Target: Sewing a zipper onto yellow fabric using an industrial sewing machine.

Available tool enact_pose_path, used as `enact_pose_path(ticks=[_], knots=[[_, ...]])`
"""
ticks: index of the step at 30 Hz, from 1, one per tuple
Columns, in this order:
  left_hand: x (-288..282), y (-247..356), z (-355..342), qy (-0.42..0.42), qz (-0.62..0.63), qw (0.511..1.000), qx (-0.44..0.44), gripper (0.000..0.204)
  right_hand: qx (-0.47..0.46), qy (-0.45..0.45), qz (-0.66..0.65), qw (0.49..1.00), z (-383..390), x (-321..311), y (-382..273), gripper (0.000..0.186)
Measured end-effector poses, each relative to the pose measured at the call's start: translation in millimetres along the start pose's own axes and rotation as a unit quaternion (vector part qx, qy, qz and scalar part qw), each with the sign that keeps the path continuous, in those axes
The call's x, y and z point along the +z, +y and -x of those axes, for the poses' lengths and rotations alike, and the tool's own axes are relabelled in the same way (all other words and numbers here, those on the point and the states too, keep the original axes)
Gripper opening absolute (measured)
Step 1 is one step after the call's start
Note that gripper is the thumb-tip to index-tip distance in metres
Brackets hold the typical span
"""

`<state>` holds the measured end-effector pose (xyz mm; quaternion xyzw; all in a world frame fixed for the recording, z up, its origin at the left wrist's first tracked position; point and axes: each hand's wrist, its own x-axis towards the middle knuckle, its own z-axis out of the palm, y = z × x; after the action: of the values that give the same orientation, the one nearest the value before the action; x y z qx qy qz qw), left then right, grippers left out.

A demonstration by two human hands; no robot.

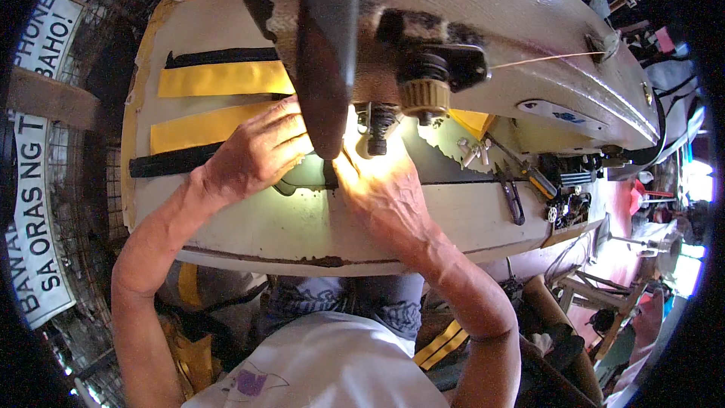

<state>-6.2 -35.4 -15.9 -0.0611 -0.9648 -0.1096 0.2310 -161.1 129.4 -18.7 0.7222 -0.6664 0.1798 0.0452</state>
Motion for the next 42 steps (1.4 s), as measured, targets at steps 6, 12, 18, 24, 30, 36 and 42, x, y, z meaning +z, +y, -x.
enact_pose_path(ticks=[6,12,18,24,30,36,42], knots=[[-2.9,-7.7,-4.4,-0.010,0.014,1.000,-0.015,0.033,0.041,-0.040,-0.067,0.996,25.9,-18.5,7.5,0.028],[1.9,-8.2,-6.5,0.010,0.031,0.999,-0.024,0.030,0.200,0.221,0.020,0.954,114.4,-137.2,55.9,0.033],[2.8,-5.0,-4.0,0.016,0.020,0.998,-0.050,0.035,0.288,0.223,0.245,0.898,131.9,-263.9,194.4,0.032],[6.4,-6.5,-2.9,0.004,0.009,0.998,-0.057,0.035,0.283,0.125,0.314,0.898,111.8,-313.2,339.6,0.035],[1.3,-10.3,-1.7,-0.004,0.005,0.999,-0.037,0.038,0.225,-0.009,0.181,0.957,141.0,-324.7,442.6,0.043],[2.3,-16.6,-1.6,-0.015,0.046,0.998,-0.048,0.039,0.220,0.207,0.151,0.941,216.2,-278.2,407.8,0.050],[1.5,-16.2,-1.3,0.010,0.056,0.997,-0.047,0.034,0.282,0.233,0.213,0.906,243.5,-263.0,382.2,0.048]])
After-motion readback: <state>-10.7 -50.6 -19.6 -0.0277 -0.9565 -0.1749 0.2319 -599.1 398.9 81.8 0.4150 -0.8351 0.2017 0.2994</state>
